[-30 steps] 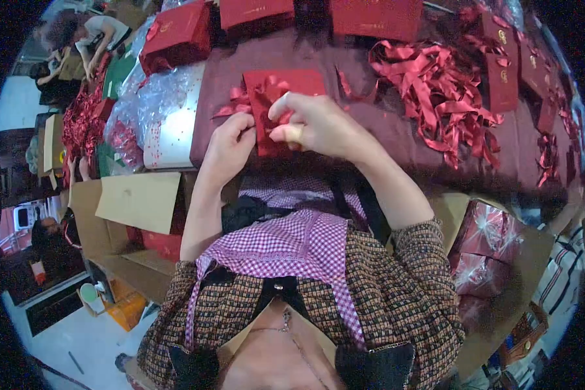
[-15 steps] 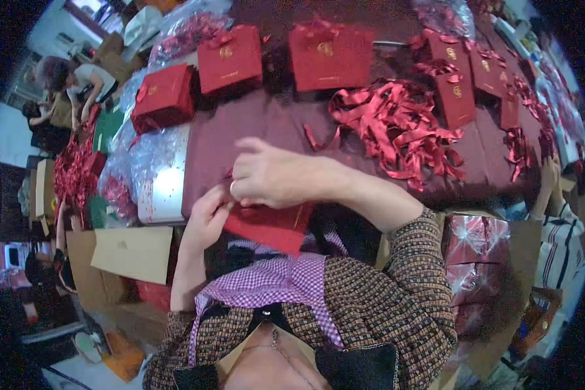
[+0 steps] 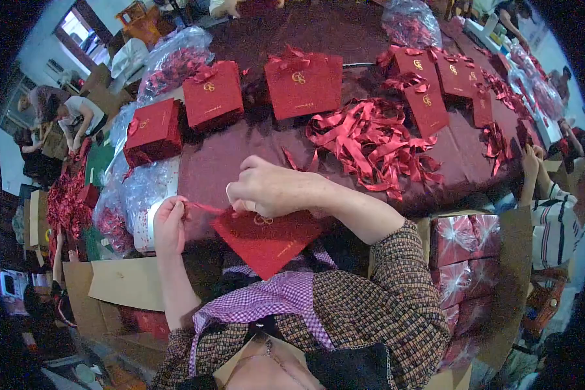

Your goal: The person assembles red gift pouches by threading red ribbons through the slots of each pouch and securing them by hand.

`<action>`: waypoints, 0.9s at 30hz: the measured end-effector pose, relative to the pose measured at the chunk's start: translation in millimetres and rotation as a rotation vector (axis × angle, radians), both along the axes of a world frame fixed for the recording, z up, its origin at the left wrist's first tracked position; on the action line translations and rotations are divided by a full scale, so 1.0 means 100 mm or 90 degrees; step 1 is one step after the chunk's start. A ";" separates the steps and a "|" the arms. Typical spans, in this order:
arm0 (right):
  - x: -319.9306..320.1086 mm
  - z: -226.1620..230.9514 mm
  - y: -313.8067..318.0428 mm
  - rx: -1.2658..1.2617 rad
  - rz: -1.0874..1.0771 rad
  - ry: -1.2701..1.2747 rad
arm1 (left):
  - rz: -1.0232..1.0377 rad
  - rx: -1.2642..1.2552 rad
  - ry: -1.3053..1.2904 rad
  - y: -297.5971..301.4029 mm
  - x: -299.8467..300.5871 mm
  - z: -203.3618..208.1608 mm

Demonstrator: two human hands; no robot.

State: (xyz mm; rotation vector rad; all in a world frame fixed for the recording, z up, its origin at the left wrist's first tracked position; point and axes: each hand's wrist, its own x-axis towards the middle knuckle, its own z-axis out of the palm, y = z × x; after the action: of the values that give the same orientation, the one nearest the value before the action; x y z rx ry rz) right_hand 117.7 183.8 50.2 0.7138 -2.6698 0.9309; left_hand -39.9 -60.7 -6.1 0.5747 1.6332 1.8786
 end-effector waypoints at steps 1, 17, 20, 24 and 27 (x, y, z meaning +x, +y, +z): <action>-0.02 -0.03 0.03 0.005 -0.033 -0.001 | 0.043 -0.018 0.010 0.07 0.03 0.00; 0.23 -0.24 0.38 -0.364 -0.441 0.028 | -0.045 0.114 -0.170 0.78 0.62 0.24; 0.22 -0.30 0.58 -0.579 -0.390 -0.059 | -0.113 0.143 -0.105 1.14 0.61 0.35; 0.06 0.23 0.97 -0.611 -0.391 0.097 | -0.136 0.146 0.046 1.75 0.42 0.90; -0.12 0.61 1.29 -0.672 -0.336 0.185 | -0.144 0.193 0.192 2.24 0.07 1.23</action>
State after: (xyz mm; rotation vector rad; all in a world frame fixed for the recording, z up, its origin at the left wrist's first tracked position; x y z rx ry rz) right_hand 105.3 312.8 111.7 -0.0966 -1.5929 1.6341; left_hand -33.2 163.7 116.4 1.1692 1.3929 1.9489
